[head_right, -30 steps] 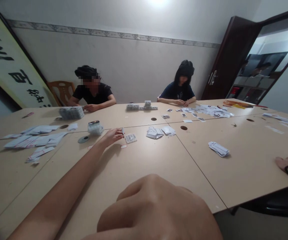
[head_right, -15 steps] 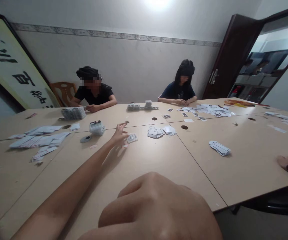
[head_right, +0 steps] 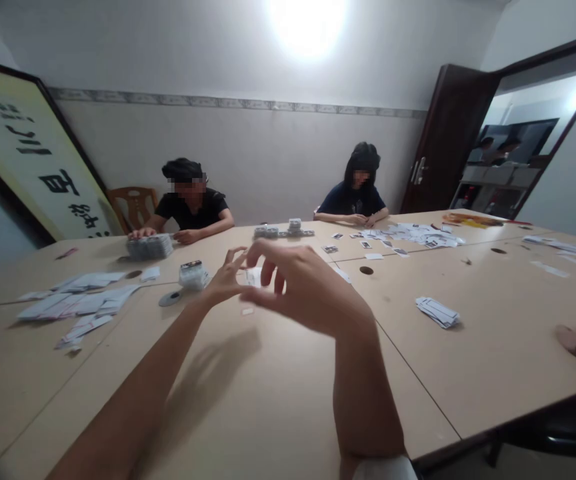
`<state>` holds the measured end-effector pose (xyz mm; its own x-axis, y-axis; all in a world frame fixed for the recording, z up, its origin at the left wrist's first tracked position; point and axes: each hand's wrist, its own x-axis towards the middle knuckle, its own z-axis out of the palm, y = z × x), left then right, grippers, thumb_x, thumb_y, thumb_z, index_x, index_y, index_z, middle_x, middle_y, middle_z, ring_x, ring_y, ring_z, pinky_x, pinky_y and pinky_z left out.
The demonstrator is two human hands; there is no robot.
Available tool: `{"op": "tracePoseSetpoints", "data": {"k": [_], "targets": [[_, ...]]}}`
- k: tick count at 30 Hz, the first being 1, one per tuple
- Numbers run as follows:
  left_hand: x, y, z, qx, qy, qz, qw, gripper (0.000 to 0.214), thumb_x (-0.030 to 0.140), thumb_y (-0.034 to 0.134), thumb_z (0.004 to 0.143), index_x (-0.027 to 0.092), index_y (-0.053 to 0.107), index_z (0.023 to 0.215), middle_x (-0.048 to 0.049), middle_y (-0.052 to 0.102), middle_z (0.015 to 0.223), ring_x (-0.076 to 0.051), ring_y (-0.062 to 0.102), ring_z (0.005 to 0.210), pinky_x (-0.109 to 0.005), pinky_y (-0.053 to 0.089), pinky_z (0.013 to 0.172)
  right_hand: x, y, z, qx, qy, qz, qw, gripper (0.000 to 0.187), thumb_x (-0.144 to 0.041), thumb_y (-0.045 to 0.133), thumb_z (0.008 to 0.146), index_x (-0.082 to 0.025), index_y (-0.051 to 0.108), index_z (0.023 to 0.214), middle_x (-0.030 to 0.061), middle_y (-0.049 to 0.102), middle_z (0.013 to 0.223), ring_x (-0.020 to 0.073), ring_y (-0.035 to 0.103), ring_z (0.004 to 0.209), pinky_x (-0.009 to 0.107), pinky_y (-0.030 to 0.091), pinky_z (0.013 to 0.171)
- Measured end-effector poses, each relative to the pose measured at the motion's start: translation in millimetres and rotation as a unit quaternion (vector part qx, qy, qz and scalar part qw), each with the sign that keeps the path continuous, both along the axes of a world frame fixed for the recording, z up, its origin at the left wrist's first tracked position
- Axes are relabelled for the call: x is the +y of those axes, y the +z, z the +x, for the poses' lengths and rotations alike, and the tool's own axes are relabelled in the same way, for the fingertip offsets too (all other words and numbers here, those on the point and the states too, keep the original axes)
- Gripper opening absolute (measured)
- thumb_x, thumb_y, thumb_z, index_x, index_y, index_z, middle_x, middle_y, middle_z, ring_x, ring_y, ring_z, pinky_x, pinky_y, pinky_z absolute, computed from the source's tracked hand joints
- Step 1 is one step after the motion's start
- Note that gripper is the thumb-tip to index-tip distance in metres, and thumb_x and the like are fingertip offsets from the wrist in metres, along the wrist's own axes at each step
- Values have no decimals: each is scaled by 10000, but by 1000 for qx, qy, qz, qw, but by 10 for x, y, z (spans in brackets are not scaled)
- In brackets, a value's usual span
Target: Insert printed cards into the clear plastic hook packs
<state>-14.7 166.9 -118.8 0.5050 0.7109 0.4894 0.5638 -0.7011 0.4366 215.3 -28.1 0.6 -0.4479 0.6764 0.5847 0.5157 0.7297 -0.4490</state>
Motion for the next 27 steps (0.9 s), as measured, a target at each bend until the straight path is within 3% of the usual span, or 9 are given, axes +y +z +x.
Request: {"op": "tracePoseSetpoints", "data": {"k": [4, 6, 8, 11, 14, 21, 23, 27], "targets": [[-490, 601, -78, 56, -7, 70, 996, 743, 276, 854, 729, 262, 553, 1409, -114, 311, 1598, -379, 486, 1398, -533, 481, 1132, 667, -151, -129, 102, -103, 37, 989, 363, -447, 749, 872, -232, 615, 1132, 90, 708, 1106, 238, 689, 974, 355, 580, 720], [-776, 778, -88, 91, 6, 97, 991, 753, 237, 825, 757, 265, 519, 1444, -127, 292, 1620, -381, 527, 1359, -568, 518, 1081, 841, -242, -238, 123, -104, 71, 984, 447, -435, 772, 853, -243, 601, 1219, 112, 666, 1257, 266, 667, 1087, 412, 587, 812], [-1021, 873, -94, 106, 5, 99, 989, 768, 235, 827, 759, 272, 506, 1456, -121, 297, 1630, -387, 519, 1366, -571, 549, 1038, 901, -306, -335, 139, -80, 98, 982, 423, -403, 769, 857, -249, 612, 1218, 100, 682, 1255, 260, 676, 1095, 427, 584, 853], [-1251, 925, -125, 109, -22, 82, 990, 827, 218, 824, 764, 312, 461, 1500, -96, 315, 1635, -362, 543, 1347, -524, 572, 1020, 863, -331, -426, 169, -64, 132, 975, 221, -306, 750, 864, -242, 670, 1060, 46, 760, 1032, 221, 726, 946, 394, 585, 822], [-1336, 936, -185, 108, -34, 60, 992, 899, 230, 822, 778, 349, 386, 1555, -79, 314, 1642, -336, 570, 1320, -500, 568, 1037, 806, -311, -467, 174, -73, 172, 967, 38, -213, 714, 866, -232, 693, 891, 7, 766, 856, 185, 727, 806, 351, 573, 771], [-1364, 963, -324, 132, -47, 27, 990, 773, 374, 823, 807, 344, 486, 1502, -75, 204, 1704, -375, 393, 1480, -549, 500, 1120, 768, -269, -450, 164, -100, 239, 952, 138, -146, 638, 892, -229, 692, 796, -4, 753, 787, 166, 688, 757, 332, 541, 750], [-1363, 985, -363, 124, -29, 25, 992, 767, 376, 829, 799, 340, 499, 1490, -88, 182, 1710, -394, 395, 1475, -562, 514, 1102, 750, -245, -386, 207, -116, 243, 941, 119, -159, 645, 885, -232, 691, 803, -8, 748, 788, 165, 682, 753, 341, 546, 762], [-1344, 1025, -417, 70, 6, 62, 996, 701, 345, 830, 799, 320, 534, 1434, -99, 306, 1649, -362, 460, 1430, -505, 549, 1081, 742, -209, -241, 374, -112, 193, 900, 28, -236, 692, 867, -236, 673, 847, -5, 719, 801, 164, 683, 759, 335, 568, 740]]}}
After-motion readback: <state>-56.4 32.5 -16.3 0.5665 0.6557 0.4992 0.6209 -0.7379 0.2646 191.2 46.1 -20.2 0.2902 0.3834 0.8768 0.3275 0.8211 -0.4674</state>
